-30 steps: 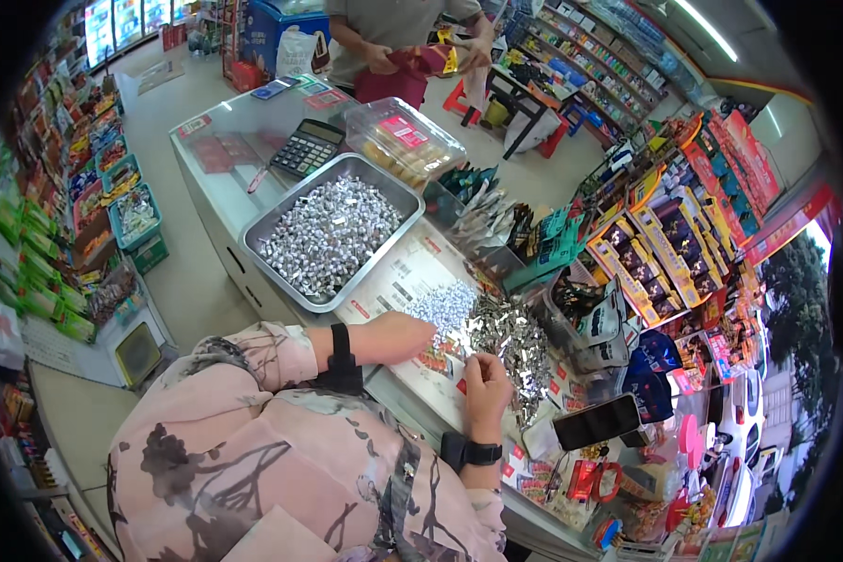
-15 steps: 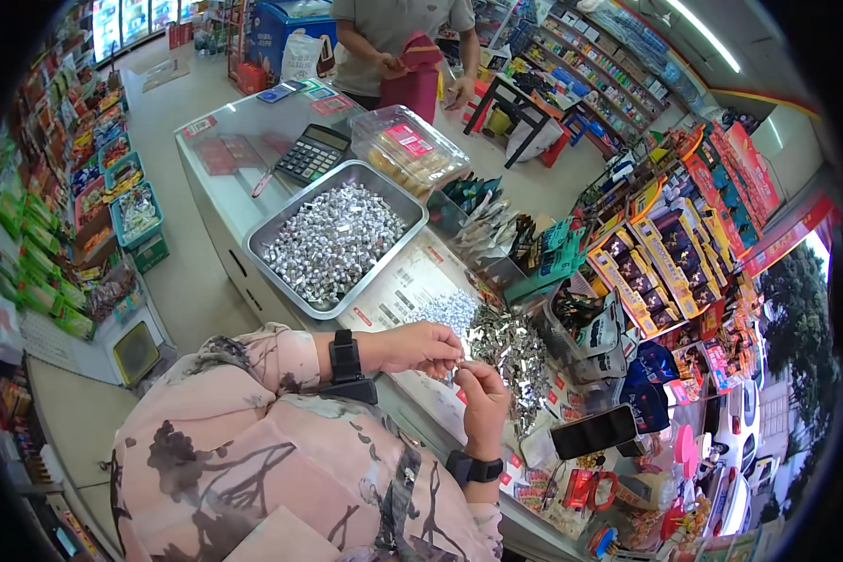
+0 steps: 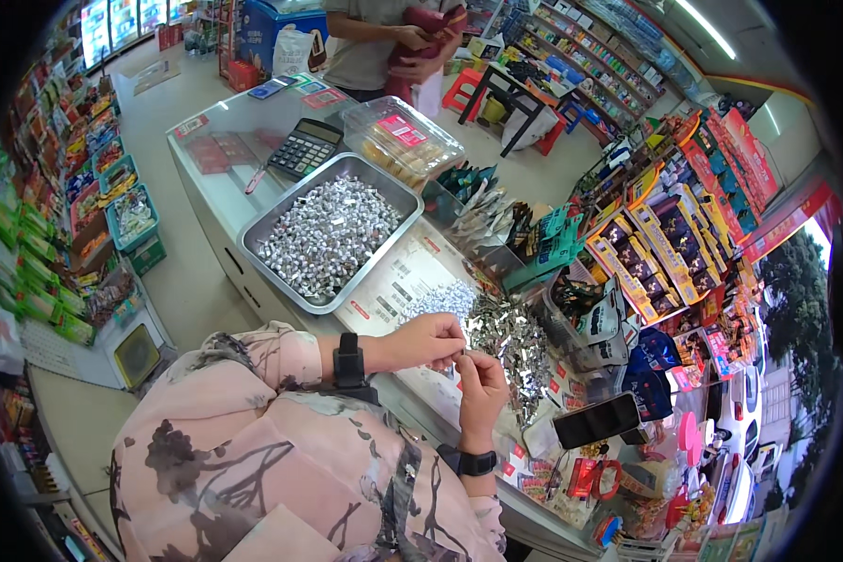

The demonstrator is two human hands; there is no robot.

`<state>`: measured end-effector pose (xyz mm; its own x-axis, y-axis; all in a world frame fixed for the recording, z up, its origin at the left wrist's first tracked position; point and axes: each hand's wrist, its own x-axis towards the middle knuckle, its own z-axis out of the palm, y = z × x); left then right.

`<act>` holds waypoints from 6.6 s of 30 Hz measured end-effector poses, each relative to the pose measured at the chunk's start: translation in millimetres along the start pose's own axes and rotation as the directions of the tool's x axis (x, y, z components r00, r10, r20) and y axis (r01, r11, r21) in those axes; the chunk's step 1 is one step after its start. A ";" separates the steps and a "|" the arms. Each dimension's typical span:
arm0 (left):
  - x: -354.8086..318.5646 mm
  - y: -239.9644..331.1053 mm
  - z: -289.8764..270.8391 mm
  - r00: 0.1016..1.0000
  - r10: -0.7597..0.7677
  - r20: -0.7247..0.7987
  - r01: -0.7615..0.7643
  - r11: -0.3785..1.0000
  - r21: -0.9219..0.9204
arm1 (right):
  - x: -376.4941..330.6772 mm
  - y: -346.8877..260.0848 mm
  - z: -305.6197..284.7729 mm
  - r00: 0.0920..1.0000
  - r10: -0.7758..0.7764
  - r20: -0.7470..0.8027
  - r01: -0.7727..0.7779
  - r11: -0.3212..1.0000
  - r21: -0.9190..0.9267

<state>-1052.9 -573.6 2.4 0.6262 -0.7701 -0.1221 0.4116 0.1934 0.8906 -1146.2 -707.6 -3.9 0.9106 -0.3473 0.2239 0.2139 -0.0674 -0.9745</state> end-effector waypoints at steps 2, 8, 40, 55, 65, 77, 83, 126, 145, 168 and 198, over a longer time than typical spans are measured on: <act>-0.3 0.6 1.6 0.994 0.088 0.061 -0.094 0.990 0.108 | -1.2 -2.8 1.1 0.999 0.046 -0.020 -0.046 0.999 0.016; -14.9 7.4 8.5 0.986 0.160 0.034 -0.161 0.905 0.394 | -0.6 -8.5 -2.0 0.979 0.189 0.081 -0.191 0.981 0.021; -17.1 -10.9 -18.4 0.985 -0.139 -0.101 0.138 0.990 -0.016 | 3.9 16.9 10.5 0.965 0.233 0.121 -0.244 0.966 0.081; 10.8 -3.3 -26.0 0.965 0.186 0.184 -0.231 0.274 0.934 | 16.9 26.3 -17.3 0.959 -0.160 0.234 0.283 0.554 -0.783; 12.6 -9.7 -19.2 0.973 0.102 0.208 -0.220 0.126 0.967 | 17.9 25.3 -15.3 0.990 -0.076 0.117 0.139 0.616 -0.775; 0.2 3.9 -19.5 0.982 -0.177 -0.060 0.169 0.978 -0.119 | 16.7 19.8 -20.2 0.990 0.139 -0.035 -0.142 0.984 -0.108; -2.2 4.3 -11.1 0.974 -0.226 -0.021 0.221 0.967 -0.130 | 4.6 6.5 -13.9 0.966 0.215 0.145 -0.230 0.968 0.099; -7.3 -37.1 -4.5 0.996 0.093 0.002 -0.078 0.826 0.558 | -19.2 21.3 -3.8 0.956 0.275 0.105 -0.258 0.954 -0.153; -1.0 -35.8 -2.5 0.989 -0.092 -0.112 0.117 0.963 0.242 | -11.0 24.6 5.3 0.971 0.232 0.062 -0.223 0.966 -0.133; 34.5 -12.4 -20.0 0.939 0.206 0.274 -0.260 -0.094 0.961 | -5.2 20.1 -45.8 0.994 -0.080 -0.071 0.001 0.672 -0.741; 18.0 -37.6 -19.5 0.991 -0.107 0.083 0.106 0.994 0.014 | -7.8 16.0 -38.7 0.970 0.182 -0.164 -0.205 0.969 -0.138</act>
<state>-1044.1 -582.9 -41.8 0.5212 -0.8343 -0.1798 0.4662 0.1019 0.8788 -1163.6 -742.2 -21.7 0.8637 -0.5026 0.0379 -0.0281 -0.1231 -0.9920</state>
